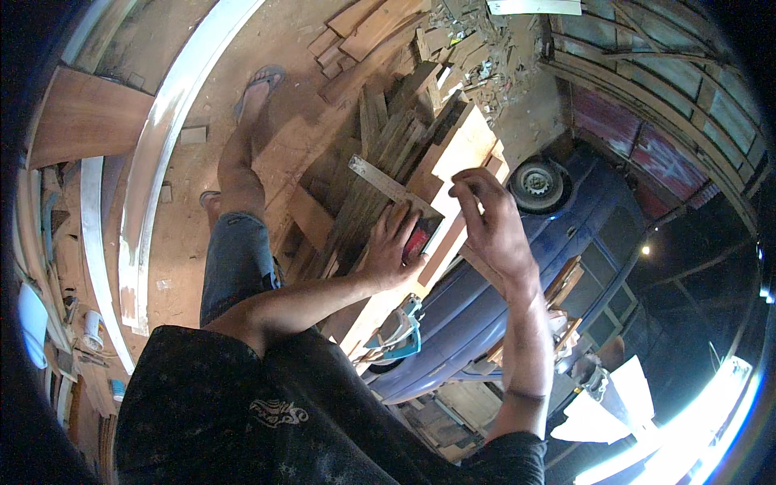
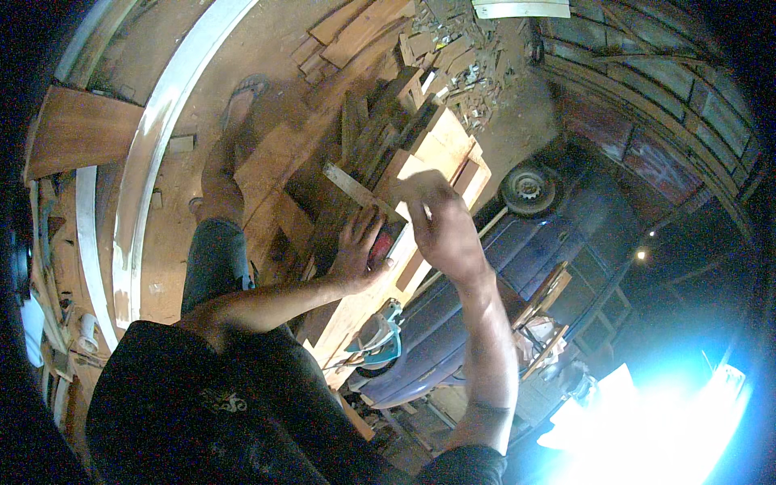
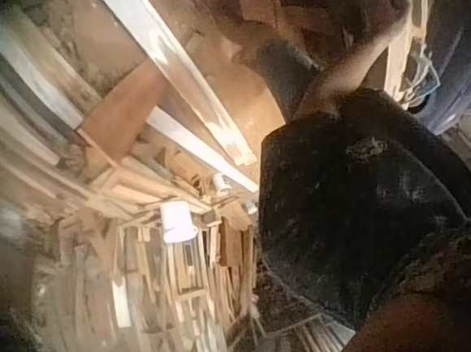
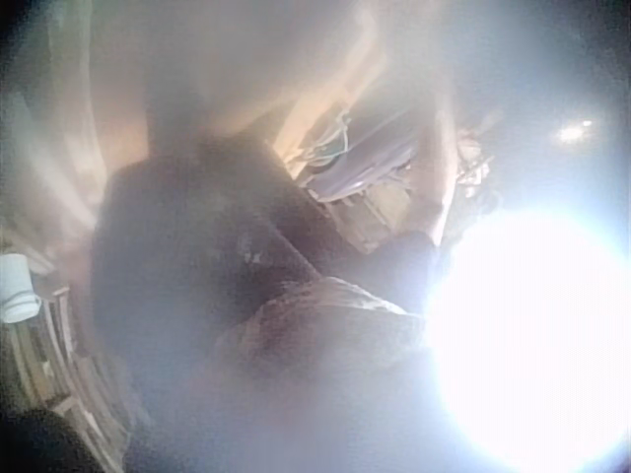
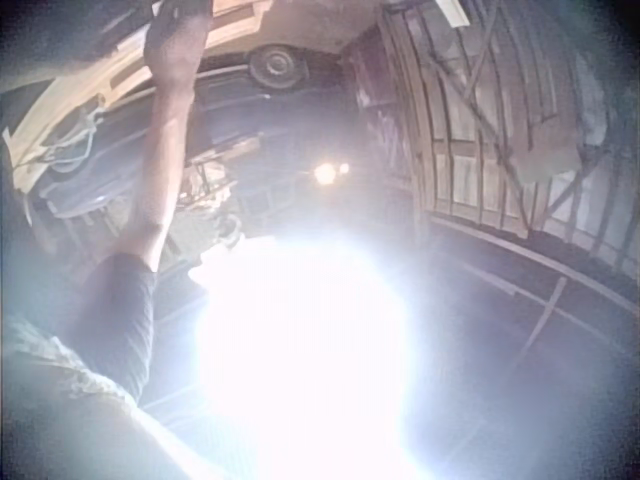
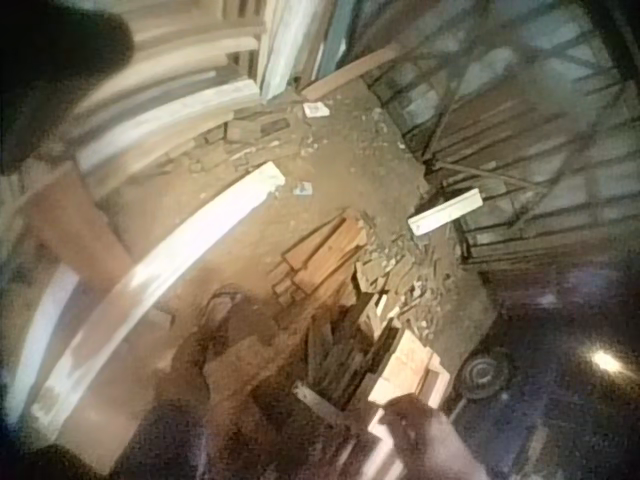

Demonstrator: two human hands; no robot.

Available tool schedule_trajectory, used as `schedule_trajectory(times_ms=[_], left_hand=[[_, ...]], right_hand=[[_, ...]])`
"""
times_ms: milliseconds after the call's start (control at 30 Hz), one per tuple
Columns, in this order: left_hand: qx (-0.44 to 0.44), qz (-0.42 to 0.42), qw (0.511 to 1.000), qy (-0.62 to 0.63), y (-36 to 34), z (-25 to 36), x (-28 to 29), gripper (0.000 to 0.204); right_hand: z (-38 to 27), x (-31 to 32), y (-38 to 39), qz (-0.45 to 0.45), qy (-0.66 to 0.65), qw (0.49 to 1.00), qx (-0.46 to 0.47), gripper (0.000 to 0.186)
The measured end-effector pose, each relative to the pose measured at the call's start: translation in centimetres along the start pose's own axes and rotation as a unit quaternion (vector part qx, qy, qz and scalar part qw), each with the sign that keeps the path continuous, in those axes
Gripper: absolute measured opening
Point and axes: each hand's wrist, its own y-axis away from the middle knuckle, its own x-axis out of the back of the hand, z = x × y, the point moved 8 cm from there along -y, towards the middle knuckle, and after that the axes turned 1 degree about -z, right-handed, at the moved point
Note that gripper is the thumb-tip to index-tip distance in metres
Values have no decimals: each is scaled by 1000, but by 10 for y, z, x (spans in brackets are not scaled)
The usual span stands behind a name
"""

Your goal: The person uses a handheld electric planer to smooth the surface of a wooden plank on a workbench. They then use a square ruler and a pencil to measure and mark lines on the plank for cutting.

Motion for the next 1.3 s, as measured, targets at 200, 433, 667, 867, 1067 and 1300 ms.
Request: schedule_trajectory(times_ms=[200, 433, 667, 867, 1067, 1300], left_hand=[[-10, -1, 1000, -18, 3, 3, 1, 93], [-21, 2, 1000, -9, -14, 3, 2, 91], [-21, 12, 1000, 11, -34, 9, 4, 92], [-6, 5, 1000, -9, -42, 5, -1, 94], [-6, 10, 1000, -10, -42, 2, -4, 94], [-7, 11, 1000, -7, -42, 1, -4, 94]], right_hand=[[70, -55, 86, 104, -48, 962, -246, 24], [102, -104, 117, 160, -133, 935, -288, 30], [105, -95, 105, 204, -154, 922, -291, 32], [105, -91, 97, 212, -190, 908, -306, 34], [108, -94, 99, 219, -227, 899, -305, 33], [113, -99, 101, 232, -240, 896, -293, 31]])
